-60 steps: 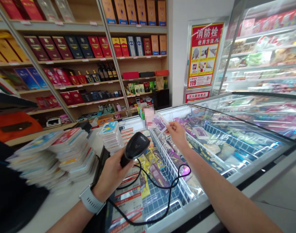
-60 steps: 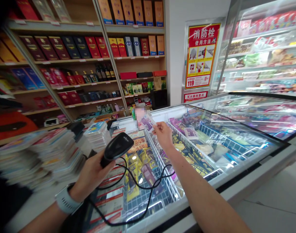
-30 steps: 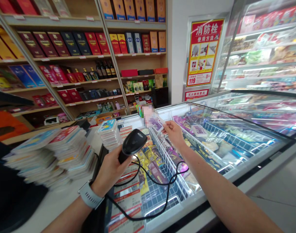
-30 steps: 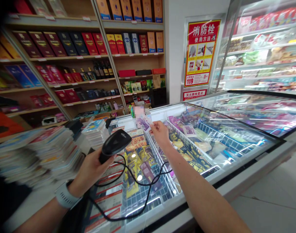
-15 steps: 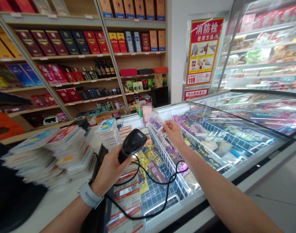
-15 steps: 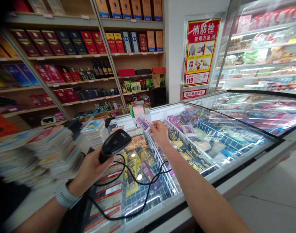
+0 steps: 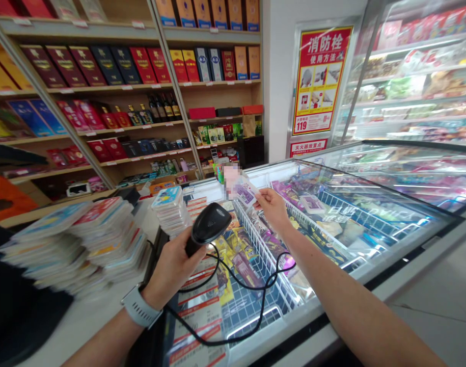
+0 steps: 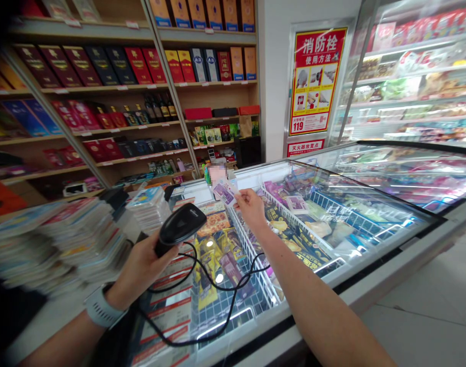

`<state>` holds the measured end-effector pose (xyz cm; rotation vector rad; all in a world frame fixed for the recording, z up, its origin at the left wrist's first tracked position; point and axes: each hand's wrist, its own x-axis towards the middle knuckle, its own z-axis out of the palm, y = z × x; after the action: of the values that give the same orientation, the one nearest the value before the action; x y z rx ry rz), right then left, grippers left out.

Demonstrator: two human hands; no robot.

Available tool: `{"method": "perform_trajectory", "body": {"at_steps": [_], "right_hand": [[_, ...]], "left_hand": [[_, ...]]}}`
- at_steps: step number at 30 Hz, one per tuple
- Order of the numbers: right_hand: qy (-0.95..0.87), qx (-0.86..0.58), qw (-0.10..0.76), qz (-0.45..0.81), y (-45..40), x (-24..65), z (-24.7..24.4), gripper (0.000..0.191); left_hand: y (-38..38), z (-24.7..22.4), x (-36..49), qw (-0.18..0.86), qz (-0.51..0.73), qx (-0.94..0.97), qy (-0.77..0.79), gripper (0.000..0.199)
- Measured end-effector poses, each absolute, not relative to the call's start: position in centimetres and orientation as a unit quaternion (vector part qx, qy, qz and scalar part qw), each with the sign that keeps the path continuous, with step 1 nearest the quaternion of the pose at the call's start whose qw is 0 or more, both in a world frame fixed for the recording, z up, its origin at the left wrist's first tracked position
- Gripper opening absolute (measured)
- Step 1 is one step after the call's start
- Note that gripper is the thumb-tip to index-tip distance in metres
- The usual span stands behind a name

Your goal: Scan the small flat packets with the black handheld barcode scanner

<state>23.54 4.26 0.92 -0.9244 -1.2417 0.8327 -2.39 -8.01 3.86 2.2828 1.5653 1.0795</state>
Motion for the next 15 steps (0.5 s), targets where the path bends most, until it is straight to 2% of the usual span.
{"method": "perform_trajectory", "body": {"at_steps": [15], "right_hand": [[-0.542,-0.41,0.636,0.365,4.17,23.59,0.99,0.035]], "left_hand": [[-7.89,3.71,-2.54,0.085,0.365,0.766,0.521,0.039]]}}
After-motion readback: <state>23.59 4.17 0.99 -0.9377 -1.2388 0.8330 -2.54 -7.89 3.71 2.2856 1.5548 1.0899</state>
